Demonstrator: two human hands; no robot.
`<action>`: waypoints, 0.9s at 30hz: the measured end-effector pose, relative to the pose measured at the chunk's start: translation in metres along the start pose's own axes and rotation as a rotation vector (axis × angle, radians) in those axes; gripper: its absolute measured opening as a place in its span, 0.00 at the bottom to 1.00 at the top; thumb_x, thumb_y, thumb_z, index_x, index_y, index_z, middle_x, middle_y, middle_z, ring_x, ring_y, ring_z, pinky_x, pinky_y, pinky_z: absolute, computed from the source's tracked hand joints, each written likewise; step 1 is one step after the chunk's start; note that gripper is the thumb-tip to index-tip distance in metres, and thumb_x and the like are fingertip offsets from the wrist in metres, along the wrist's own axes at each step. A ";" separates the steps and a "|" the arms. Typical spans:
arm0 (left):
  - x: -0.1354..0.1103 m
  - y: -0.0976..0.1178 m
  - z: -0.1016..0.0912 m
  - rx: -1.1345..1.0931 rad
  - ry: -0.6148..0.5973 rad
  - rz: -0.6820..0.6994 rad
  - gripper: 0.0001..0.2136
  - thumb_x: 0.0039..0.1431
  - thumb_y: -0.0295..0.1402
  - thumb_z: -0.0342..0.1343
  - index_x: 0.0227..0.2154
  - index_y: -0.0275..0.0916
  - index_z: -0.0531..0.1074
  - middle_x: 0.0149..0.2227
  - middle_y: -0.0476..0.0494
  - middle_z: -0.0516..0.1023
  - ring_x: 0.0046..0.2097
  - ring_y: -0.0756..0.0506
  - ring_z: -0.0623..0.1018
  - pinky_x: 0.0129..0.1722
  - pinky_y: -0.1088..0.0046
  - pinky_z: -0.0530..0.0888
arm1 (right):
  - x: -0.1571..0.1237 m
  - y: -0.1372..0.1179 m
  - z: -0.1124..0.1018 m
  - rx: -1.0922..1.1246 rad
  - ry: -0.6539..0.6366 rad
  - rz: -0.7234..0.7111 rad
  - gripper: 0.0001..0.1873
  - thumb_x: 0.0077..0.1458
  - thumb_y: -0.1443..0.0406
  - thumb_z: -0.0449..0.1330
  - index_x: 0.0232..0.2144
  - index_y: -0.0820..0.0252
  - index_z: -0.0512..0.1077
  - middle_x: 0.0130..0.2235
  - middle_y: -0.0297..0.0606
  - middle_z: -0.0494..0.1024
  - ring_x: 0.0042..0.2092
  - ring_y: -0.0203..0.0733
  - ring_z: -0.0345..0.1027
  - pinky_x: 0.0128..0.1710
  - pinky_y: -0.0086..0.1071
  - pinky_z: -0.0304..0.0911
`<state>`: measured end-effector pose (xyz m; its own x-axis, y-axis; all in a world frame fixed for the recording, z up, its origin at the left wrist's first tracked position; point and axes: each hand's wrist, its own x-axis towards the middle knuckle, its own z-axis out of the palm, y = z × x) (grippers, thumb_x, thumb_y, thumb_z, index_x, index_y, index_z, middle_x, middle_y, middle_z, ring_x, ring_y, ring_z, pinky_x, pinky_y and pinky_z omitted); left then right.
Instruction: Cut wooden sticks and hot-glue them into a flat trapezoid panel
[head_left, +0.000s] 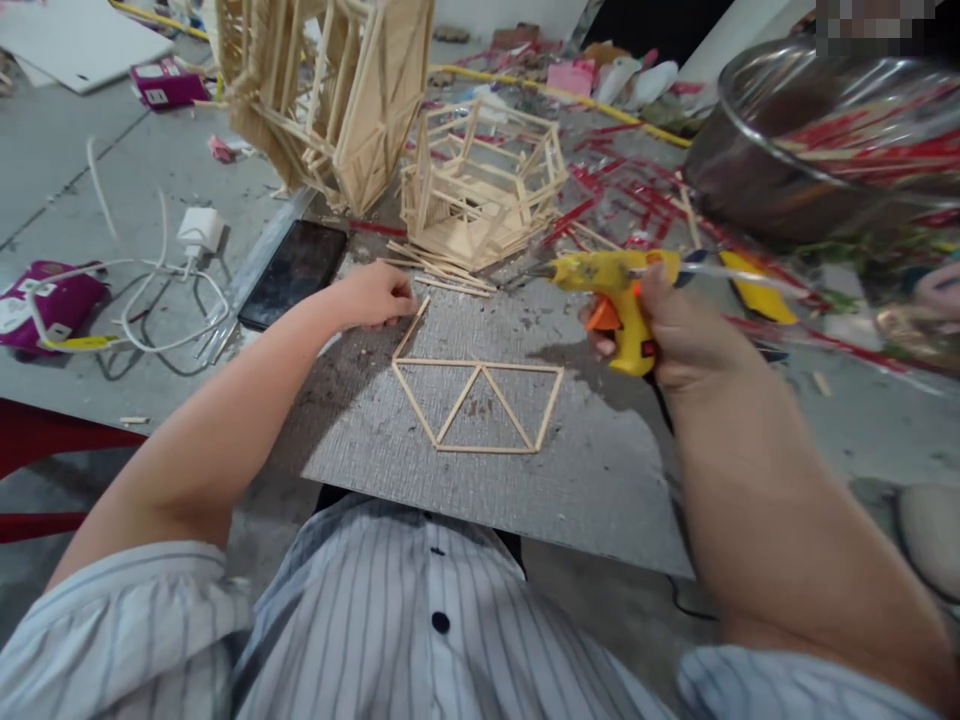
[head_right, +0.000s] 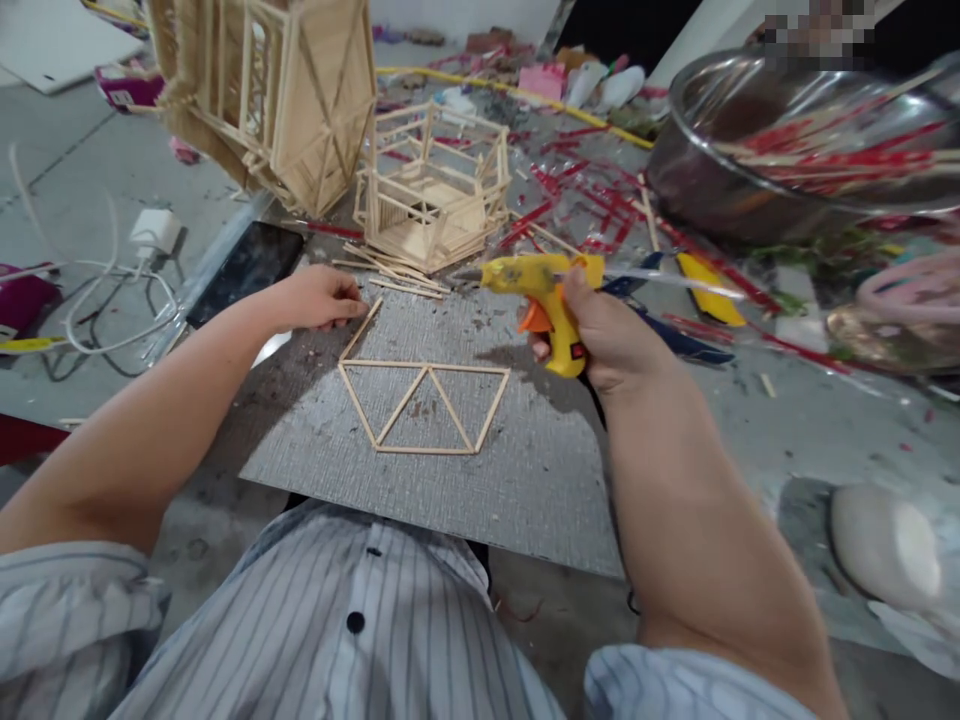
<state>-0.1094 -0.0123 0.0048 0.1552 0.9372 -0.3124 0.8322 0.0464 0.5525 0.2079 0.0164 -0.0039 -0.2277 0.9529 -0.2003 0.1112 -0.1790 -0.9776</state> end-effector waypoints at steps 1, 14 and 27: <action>0.000 -0.001 0.001 -0.001 0.003 0.012 0.08 0.58 0.33 0.54 0.31 0.37 0.77 0.23 0.47 0.75 0.23 0.49 0.71 0.28 0.73 0.69 | 0.000 0.004 -0.001 0.018 -0.006 0.022 0.40 0.19 0.32 0.71 0.22 0.59 0.74 0.19 0.34 0.73 0.15 0.32 0.60 0.13 0.27 0.60; -0.002 -0.012 0.005 0.218 0.056 0.116 0.10 0.60 0.35 0.55 0.35 0.37 0.80 0.34 0.42 0.83 0.35 0.46 0.77 0.35 0.72 0.68 | 0.001 0.029 -0.008 0.050 -0.003 0.232 0.39 0.18 0.32 0.71 0.20 0.58 0.76 0.23 0.38 0.75 0.21 0.37 0.68 0.22 0.30 0.70; -0.005 -0.003 0.015 0.305 0.089 0.017 0.15 0.61 0.45 0.55 0.29 0.41 0.79 0.30 0.42 0.82 0.34 0.44 0.77 0.31 0.70 0.63 | 0.001 0.031 -0.006 0.054 0.010 0.185 0.37 0.22 0.32 0.71 0.17 0.58 0.76 0.22 0.39 0.75 0.20 0.37 0.68 0.20 0.31 0.70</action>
<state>-0.1052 -0.0223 -0.0070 0.1343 0.9641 -0.2291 0.9531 -0.0624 0.2960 0.2173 0.0133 -0.0339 -0.1981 0.9050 -0.3765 0.0982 -0.3639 -0.9263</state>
